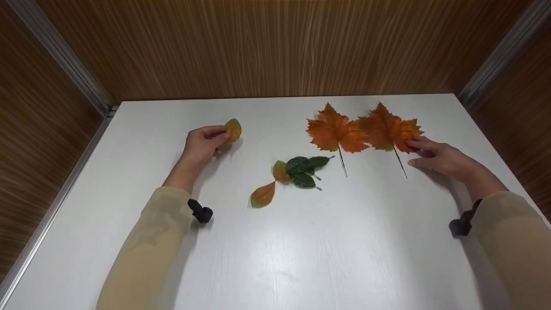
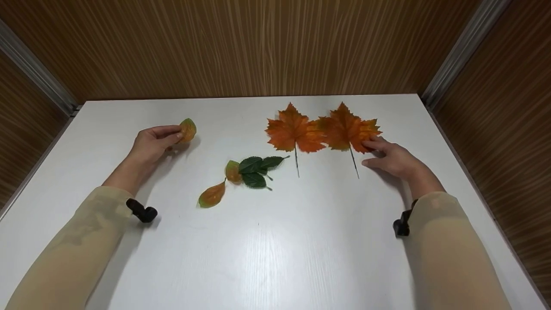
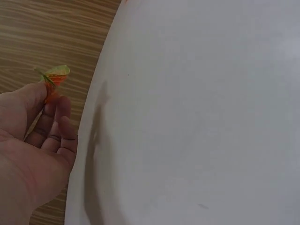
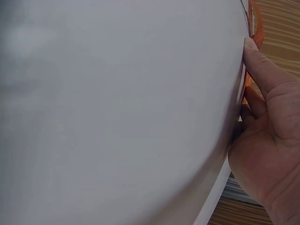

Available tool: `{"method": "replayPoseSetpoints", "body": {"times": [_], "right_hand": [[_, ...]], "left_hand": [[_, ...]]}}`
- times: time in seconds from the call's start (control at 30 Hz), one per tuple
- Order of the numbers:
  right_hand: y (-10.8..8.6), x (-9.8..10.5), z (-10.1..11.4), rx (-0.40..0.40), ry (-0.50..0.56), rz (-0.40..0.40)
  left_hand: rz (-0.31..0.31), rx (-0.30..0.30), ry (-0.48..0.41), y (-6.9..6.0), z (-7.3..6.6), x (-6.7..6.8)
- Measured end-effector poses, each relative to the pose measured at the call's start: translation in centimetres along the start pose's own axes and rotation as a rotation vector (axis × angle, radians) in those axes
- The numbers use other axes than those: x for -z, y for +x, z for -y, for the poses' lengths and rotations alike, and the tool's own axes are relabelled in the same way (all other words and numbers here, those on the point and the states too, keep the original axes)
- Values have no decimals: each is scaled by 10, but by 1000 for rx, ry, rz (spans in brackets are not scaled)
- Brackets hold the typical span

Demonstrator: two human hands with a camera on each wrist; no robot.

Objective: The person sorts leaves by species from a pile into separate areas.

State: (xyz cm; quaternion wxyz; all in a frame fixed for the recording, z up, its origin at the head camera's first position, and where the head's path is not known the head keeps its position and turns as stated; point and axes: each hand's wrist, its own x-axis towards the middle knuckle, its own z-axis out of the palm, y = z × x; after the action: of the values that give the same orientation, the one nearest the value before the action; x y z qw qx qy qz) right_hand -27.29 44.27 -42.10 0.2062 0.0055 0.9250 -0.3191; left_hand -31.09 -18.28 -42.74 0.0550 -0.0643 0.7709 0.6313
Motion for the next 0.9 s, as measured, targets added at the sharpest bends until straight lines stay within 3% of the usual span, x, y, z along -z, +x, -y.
{"method": "replayPoseSetpoints", "body": {"times": [0.37,0.9], "right_hand": [[1,-2,-1,13,13,2],[0,1,0,-8,2,5]], "left_hand": [[-33,23,-16,2,17,12],[-4,2,35,5,22,10]]}}
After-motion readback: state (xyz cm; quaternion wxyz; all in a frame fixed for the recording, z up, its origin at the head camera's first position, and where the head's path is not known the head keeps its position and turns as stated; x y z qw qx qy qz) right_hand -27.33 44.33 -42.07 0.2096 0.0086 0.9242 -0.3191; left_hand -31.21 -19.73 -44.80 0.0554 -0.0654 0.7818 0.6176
